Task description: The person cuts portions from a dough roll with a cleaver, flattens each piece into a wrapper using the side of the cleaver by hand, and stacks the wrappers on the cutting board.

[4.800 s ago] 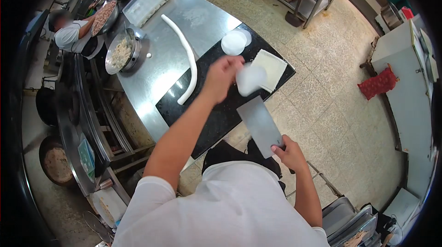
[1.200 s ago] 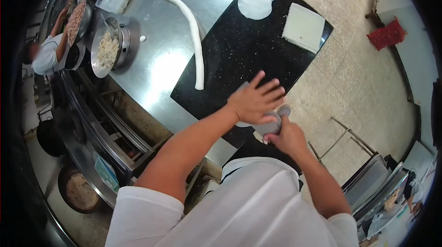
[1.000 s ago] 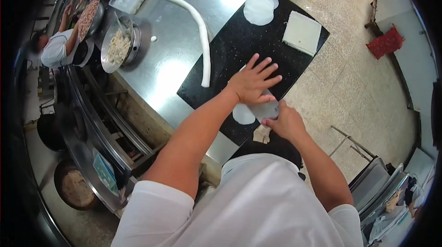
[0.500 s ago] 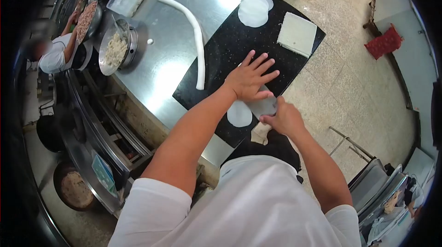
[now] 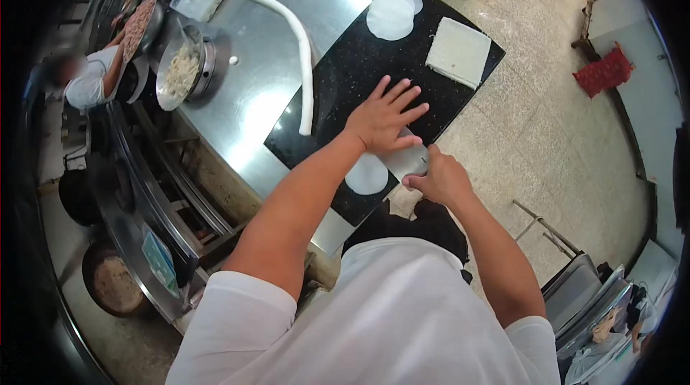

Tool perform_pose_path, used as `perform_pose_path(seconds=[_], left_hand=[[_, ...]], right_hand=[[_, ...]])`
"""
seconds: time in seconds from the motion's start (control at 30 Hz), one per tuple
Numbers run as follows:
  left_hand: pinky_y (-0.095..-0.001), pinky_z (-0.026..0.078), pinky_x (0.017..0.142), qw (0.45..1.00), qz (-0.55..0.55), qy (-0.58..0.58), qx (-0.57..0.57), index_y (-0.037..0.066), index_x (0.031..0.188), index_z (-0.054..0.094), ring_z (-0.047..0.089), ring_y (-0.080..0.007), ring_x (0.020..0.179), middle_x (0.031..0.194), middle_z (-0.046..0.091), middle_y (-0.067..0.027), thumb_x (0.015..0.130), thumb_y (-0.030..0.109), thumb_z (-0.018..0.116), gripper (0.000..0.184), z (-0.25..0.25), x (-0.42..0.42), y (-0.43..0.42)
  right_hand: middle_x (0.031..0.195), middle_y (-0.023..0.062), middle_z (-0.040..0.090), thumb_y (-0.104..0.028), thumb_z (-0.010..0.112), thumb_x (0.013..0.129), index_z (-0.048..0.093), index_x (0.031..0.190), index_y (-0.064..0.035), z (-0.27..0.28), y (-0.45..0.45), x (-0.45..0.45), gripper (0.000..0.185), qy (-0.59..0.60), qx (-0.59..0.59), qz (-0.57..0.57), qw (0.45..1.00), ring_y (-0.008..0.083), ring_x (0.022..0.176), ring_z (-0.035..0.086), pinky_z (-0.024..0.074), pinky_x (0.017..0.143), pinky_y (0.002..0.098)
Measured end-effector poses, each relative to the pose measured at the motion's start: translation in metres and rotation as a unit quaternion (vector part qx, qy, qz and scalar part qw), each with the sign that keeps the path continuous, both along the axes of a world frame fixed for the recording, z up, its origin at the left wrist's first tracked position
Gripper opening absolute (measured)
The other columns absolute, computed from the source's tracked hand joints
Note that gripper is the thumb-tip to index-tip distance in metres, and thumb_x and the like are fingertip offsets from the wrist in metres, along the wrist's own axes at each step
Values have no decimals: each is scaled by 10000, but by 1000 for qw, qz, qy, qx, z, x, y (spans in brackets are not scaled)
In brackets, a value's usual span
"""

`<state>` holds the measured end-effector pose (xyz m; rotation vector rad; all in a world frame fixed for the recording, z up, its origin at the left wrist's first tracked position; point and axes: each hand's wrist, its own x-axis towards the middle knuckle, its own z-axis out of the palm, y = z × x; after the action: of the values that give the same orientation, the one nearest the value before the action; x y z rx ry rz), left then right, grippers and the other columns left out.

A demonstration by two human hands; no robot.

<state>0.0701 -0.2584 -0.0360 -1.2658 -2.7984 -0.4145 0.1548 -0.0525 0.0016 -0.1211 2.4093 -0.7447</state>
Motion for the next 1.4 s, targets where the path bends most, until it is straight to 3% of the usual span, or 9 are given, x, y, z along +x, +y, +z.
perform_pose_path(seconds=[0.53,0.77,0.97,1.13,1.17,1.2,1.27,1.33,1.4], left_hand=[[-652,121,1238,999,-40,5,-19,235,1502,529,311,-368,1525,1602,430,-108,915,652,570,721,6,-3,25],[-669,73,1243,982,-117,-149,10,247,1529,501,231,-354,1569,1660,352,-96,886,703,562,791,-14,74,-23],[-647,82,1249,994,-101,35,38,228,1477,555,305,-348,1531,1568,474,-99,899,693,568,742,-6,-13,6],[-504,369,1143,996,51,-3,79,213,1440,579,516,-330,1344,1457,548,-124,883,716,594,750,25,-9,-3],[-448,509,909,992,104,-48,57,158,1249,685,660,-333,1095,1216,680,-141,894,622,665,585,41,3,-5],[-448,509,909,990,115,-50,64,158,1249,685,660,-333,1095,1216,680,-141,894,622,665,585,48,15,-11],[-518,554,849,906,114,-400,-81,112,1172,719,711,-380,995,1042,725,-185,882,473,735,463,62,34,-19],[-505,543,705,923,133,-358,39,66,908,692,705,-387,782,800,699,-170,874,360,756,303,43,67,-30],[-490,549,713,924,182,-322,101,70,943,687,709,-373,794,831,710,-162,873,339,762,288,30,80,-37]], right_hand=[[917,239,744,-387,872,784,544,1109,26,0,21,13,620,-30,-33,-39,998,415,900,736,570,775,495],[960,297,723,-423,853,789,560,1227,50,-38,-4,85,708,-107,-115,-21,987,475,933,715,563,811,519],[881,257,729,-389,861,797,542,1155,9,0,1,-1,623,8,12,-59,998,459,890,720,561,760,514],[864,269,721,-357,839,829,494,1210,23,-8,-12,55,639,73,49,-115,990,471,851,716,555,733,528],[864,277,718,-341,832,835,478,1236,31,-14,-12,87,652,59,30,-144,987,475,851,715,552,732,526],[863,285,715,-325,826,841,463,1262,39,-13,-12,116,664,49,11,-170,984,479,851,713,550,730,525],[867,304,704,-298,818,851,470,1274,46,8,-6,168,646,-5,26,-159,987,489,852,708,548,713,520],[859,299,701,-278,798,870,516,1234,32,25,5,200,555,-51,48,-126,990,494,837,704,547,691,511],[855,288,704,-271,790,877,537,1205,23,32,13,196,507,-34,51,-127,990,495,830,704,549,686,505]])
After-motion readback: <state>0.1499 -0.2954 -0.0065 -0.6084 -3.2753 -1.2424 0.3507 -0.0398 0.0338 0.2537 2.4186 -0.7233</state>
